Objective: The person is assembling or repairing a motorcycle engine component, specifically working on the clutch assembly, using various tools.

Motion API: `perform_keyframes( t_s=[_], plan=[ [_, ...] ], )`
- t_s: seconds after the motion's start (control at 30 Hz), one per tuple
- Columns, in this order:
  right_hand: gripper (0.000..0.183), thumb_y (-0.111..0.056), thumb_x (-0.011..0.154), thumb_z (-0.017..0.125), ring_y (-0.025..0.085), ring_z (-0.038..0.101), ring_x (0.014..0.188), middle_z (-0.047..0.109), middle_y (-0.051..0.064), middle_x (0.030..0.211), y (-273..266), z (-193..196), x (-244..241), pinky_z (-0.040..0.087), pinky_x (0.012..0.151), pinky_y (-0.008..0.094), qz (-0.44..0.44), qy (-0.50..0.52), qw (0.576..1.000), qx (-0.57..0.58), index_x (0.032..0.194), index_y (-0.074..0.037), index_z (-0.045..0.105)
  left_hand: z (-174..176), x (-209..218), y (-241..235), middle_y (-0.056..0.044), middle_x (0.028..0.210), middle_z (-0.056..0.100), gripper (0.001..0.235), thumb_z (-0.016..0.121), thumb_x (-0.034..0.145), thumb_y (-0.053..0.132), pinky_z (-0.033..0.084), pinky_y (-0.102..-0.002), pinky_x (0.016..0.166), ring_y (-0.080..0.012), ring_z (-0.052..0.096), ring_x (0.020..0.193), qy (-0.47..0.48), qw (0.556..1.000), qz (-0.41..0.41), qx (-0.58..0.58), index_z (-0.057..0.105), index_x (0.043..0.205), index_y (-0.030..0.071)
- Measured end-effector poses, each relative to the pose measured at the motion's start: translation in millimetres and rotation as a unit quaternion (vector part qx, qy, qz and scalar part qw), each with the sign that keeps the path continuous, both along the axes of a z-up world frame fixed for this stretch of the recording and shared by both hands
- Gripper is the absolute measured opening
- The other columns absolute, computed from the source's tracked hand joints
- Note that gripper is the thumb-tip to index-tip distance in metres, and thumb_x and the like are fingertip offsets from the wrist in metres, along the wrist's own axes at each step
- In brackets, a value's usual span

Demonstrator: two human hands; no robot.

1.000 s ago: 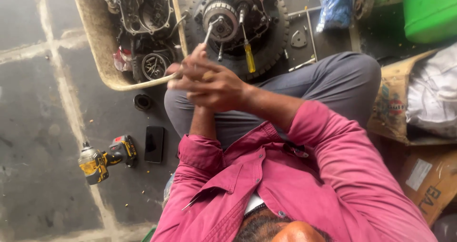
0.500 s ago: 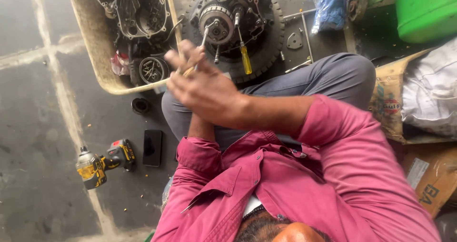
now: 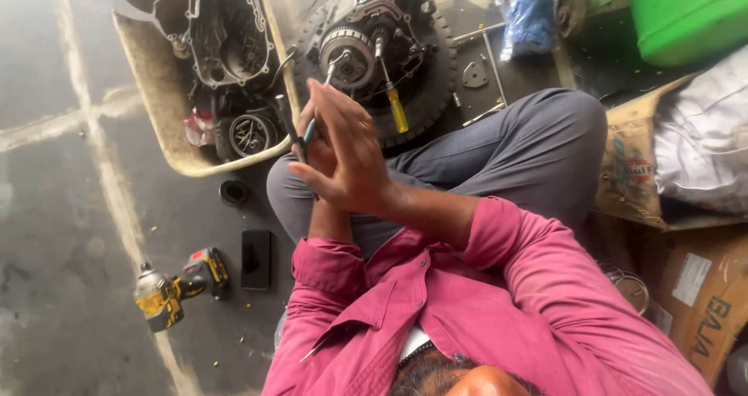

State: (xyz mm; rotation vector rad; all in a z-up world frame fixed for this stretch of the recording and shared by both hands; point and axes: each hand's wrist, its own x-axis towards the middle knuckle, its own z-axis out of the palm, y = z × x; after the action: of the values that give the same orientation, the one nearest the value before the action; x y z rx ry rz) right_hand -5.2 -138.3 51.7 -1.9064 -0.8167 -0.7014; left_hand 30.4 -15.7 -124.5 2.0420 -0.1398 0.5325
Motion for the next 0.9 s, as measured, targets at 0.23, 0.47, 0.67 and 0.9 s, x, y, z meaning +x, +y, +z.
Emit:
perform_keyframes(
  t_s=[0.23, 0.47, 0.67, 0.9],
  plan=[
    [0.056, -0.017, 0.097, 0.068, 0.031, 0.042, 0.15, 0.053, 0.01, 0.152, 1.0, 20.7, 13.9, 0.022, 0.127, 0.056, -0.008, 0.03, 0.961, -0.274, 0.15, -0.009, 0.052, 1.3, -9.6, 3.0, 0.02, 0.155, 0.056, 0.057, 0.039, 0.118, 0.051, 0.052, -0.017, 0.107, -0.0025, 0.058, 0.137, -0.013, 0.992, 0.071, 0.107, 0.035, 0.16, 0.013],
    [0.045, -0.02, 0.105, 0.044, 0.043, 0.043, 0.142, 0.057, 0.028, 0.146, 73.5, -53.4, 4.1, 0.026, 0.127, 0.052, -0.286, -0.103, 0.799, -0.518, 0.141, 0.001, 0.063, 12.7, -10.3, 3.4, 0.022, 0.155, 0.056, 0.065, 0.041, 0.117, 0.054, 0.054, -0.014, 0.105, 0.0005, 0.059, 0.137, -0.039, 0.971, 0.144, 0.189, 0.029, 0.162, 0.009],
    [0.042, -0.013, 0.1, 0.052, 0.038, 0.052, 0.14, 0.058, 0.027, 0.146, 64.6, -117.9, 32.5, 0.032, 0.125, 0.051, -0.422, -0.222, 0.56, -0.678, 0.138, 0.0, 0.065, -31.3, 5.9, 22.2, 0.004, 0.161, 0.044, 0.052, 0.034, 0.116, 0.041, 0.051, -0.02, 0.106, -0.0113, 0.051, 0.144, 0.028, 0.969, -0.054, -0.24, 0.039, 0.157, 0.009],
    [0.045, -0.01, 0.097, 0.068, 0.032, 0.041, 0.149, 0.048, 0.011, 0.156, -13.1, -3.8, 8.2, 0.025, 0.13, 0.043, 0.152, -0.054, 0.978, -0.136, 0.141, -0.007, 0.061, 17.2, -3.6, -1.9, -0.009, 0.136, 0.063, 0.041, 0.047, 0.118, 0.031, 0.056, -0.029, 0.105, -0.0166, 0.064, 0.124, -0.047, 0.982, -0.04, -0.177, 0.056, 0.147, 0.004]
  ],
)
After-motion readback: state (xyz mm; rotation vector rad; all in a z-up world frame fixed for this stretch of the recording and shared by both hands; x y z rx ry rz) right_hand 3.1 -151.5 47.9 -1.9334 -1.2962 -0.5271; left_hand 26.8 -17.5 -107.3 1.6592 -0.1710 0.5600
